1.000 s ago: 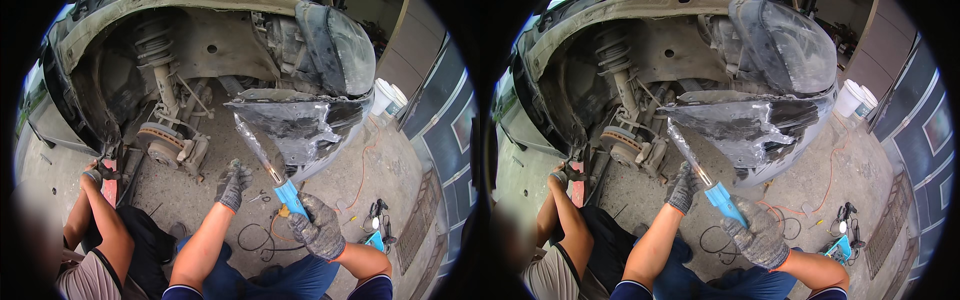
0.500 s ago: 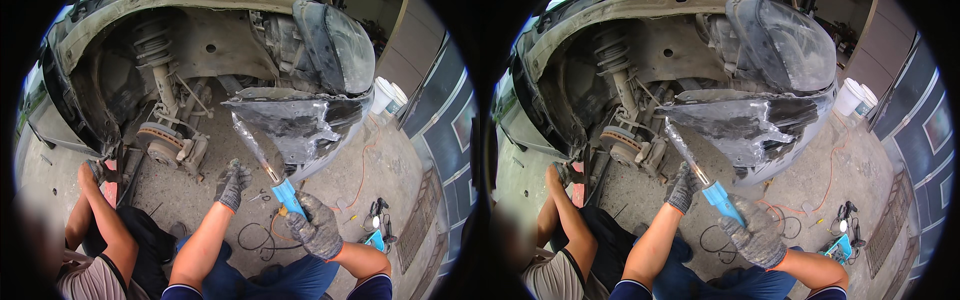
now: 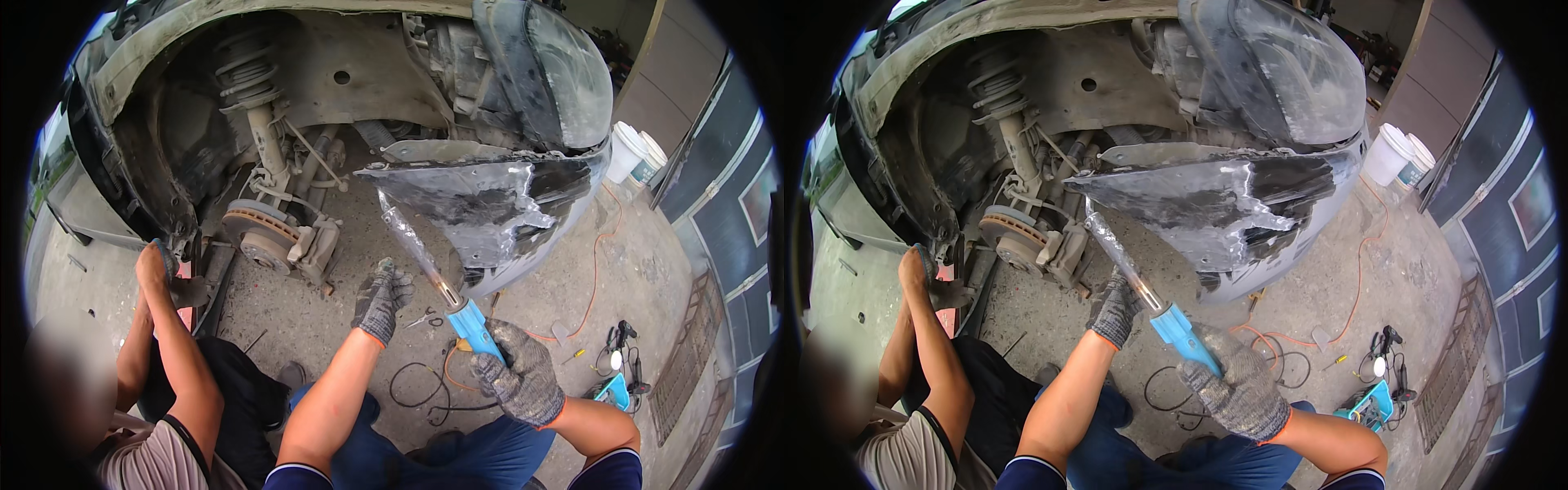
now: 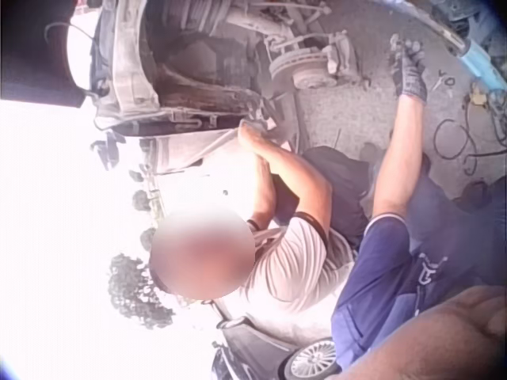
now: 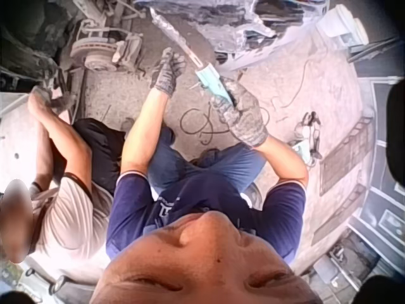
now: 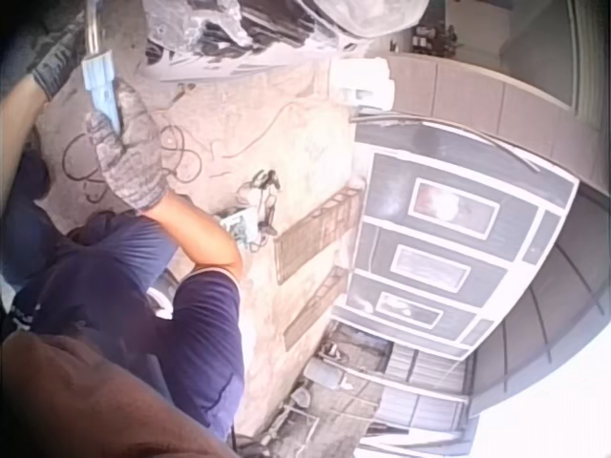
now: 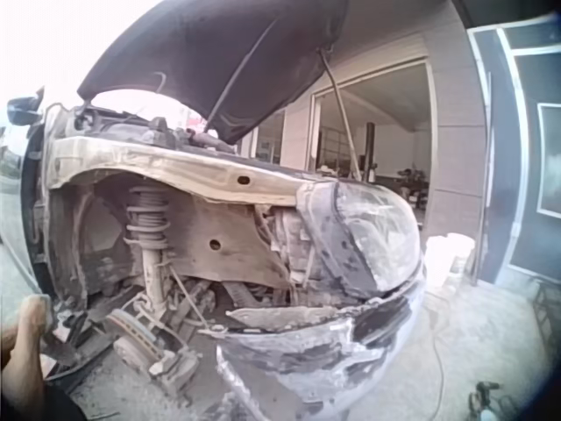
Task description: The person uses a heat gun to apply heat to a damaged section of a car bumper while kneeling on the ground. They repeatedly press and smooth the heated plastic with gloved hands to reshape the area. The person occasionally pauses to inspect the surface before continuing the heating and smoothing process.
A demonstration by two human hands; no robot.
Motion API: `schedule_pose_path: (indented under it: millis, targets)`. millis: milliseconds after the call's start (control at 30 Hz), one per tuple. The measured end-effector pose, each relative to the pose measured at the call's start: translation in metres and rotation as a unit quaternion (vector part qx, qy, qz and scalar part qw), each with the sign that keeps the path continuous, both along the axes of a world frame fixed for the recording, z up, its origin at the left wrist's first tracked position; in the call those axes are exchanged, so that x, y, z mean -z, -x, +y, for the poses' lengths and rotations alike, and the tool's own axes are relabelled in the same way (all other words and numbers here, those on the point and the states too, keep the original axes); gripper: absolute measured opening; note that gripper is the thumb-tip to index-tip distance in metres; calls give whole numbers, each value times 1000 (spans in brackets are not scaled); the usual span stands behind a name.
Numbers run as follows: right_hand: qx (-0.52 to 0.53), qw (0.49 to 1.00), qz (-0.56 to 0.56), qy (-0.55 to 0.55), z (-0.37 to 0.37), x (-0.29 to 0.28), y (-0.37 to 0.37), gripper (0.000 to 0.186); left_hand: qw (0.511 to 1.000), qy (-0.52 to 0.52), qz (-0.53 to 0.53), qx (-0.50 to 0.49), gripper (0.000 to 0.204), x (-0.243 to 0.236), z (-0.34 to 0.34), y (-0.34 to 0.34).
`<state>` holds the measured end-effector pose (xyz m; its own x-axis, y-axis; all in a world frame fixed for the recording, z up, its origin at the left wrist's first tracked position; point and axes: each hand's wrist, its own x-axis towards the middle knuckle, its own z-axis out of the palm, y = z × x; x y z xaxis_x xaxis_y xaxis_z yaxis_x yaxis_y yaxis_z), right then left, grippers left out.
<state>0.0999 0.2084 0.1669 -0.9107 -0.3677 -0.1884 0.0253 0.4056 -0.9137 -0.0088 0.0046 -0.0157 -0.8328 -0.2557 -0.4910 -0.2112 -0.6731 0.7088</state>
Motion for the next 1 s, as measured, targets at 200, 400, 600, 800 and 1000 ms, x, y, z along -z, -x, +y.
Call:
schedule_pose_path:
  millis: [200,400,600,800,1000]
  targets:
    - [-8,1000,29,-6,-3,-7,-1,45,999,-23,27,8,29,22,-4,7]
    - [-3,1000,5,5,0,2,-2,47,1000,-4,26,-1,28,7,-1,-1]
    - [-1,1000,2,0,1,3,-3,46,1000,9,25,12,28,-1,0,-5]
    - [8,999,-12,29,-3,-2,-4,46,1000,-11,15,2,27,7,-1,-1]
    - [18,1000,3,22,-1,1,-5,46,1000,0,1,9,27,6,-2,0]
